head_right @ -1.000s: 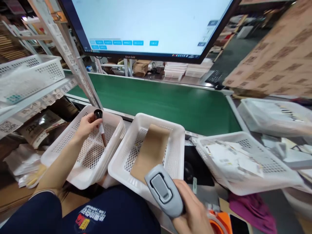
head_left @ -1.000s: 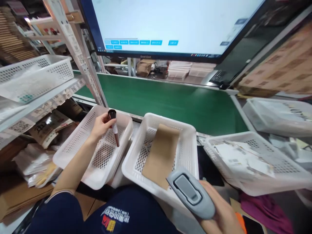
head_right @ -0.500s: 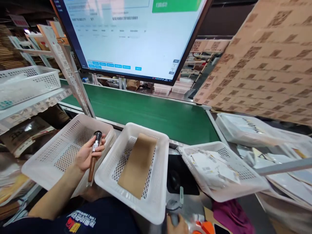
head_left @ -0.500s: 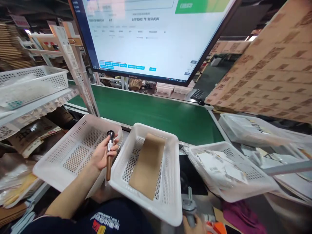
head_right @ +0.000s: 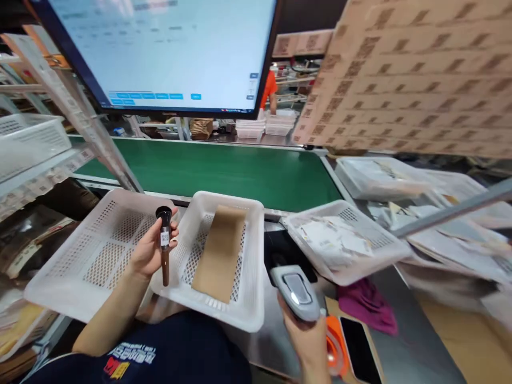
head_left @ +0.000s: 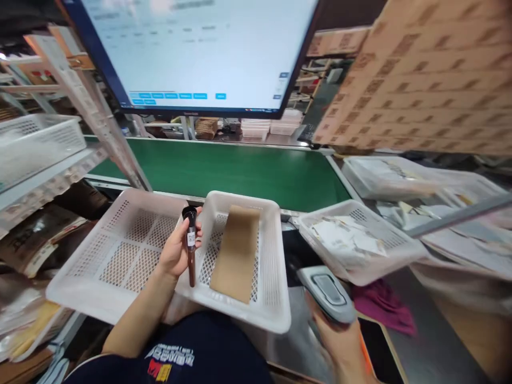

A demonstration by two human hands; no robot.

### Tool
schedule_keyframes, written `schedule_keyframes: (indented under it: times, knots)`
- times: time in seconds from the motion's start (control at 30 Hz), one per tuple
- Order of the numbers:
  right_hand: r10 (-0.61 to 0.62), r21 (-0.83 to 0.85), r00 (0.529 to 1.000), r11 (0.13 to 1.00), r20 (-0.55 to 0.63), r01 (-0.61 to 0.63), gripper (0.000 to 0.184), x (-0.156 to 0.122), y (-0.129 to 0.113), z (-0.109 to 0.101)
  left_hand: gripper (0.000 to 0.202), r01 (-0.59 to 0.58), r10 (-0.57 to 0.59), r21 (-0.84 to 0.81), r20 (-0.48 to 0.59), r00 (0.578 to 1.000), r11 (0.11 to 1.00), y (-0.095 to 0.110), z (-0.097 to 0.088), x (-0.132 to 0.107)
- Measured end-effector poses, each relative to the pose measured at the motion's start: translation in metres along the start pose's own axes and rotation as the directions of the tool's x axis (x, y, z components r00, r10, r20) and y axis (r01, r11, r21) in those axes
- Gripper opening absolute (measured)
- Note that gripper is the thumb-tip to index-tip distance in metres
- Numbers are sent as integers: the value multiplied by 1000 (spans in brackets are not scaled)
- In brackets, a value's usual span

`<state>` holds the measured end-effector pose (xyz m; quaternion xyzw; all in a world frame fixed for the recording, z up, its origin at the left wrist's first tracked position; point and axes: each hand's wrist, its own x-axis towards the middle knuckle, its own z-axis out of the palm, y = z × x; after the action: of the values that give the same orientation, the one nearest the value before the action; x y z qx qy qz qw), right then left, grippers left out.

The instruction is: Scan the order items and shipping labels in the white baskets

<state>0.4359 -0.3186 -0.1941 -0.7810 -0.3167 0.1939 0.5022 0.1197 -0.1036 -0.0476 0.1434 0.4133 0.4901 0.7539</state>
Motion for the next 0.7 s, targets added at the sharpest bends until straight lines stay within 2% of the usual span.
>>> schedule_keyframes:
  times: [0.03,0.07,0.1,0.13,0.17,0.2,0.27,0.33,0.43,0.57,0.63,0.7]
  knots:
    - [-168,-3,973,985,159,171,44,-1,-37,-5,36,5,-6,34,24,1000,999,-6,4,1]
    - [-318,3,893,942,320,335,32,-4,-72,-8,36,8,-12,67,50,999,998,-14,8,2]
    - [-417,30,788,890,452,454,17,-7,-104,-7,37,10,-17,95,77,997,995,-21,11,3]
    - [-477,42,693,838,540,543,10,-10,-130,-3,37,9,-22,119,103,994,993,-28,13,4]
    - [-513,39,626,790,587,611,9,-12,-150,2,39,3,-21,141,129,991,990,-35,14,5]
    - [-526,34,579,758,623,651,12,-14,-163,9,40,-11,-13,160,152,988,987,-41,15,6]
    - [-514,10,545,733,663,680,19,-17,-172,21,44,-48,10,193,191,981,980,-49,15,9]
    - [-482,0,544,748,687,663,21,-19,-167,28,50,-75,28,222,209,978,972,-52,16,11]
    - [-454,29,564,796,690,605,18,-20,-154,27,68,-71,24,267,176,984,961,-52,16,9]
    - [-456,103,608,846,650,523,31,-18,-136,13,87,1,-24,329,67,997,944,-65,-4,17]
    - [-439,145,696,886,568,440,30,-8,-129,3,83,50,-57,377,7,998,925,-76,-18,34]
    - [-352,232,829,933,435,275,31,11,-121,-10,74,89,-57,458,-82,995,885,-84,-25,51]
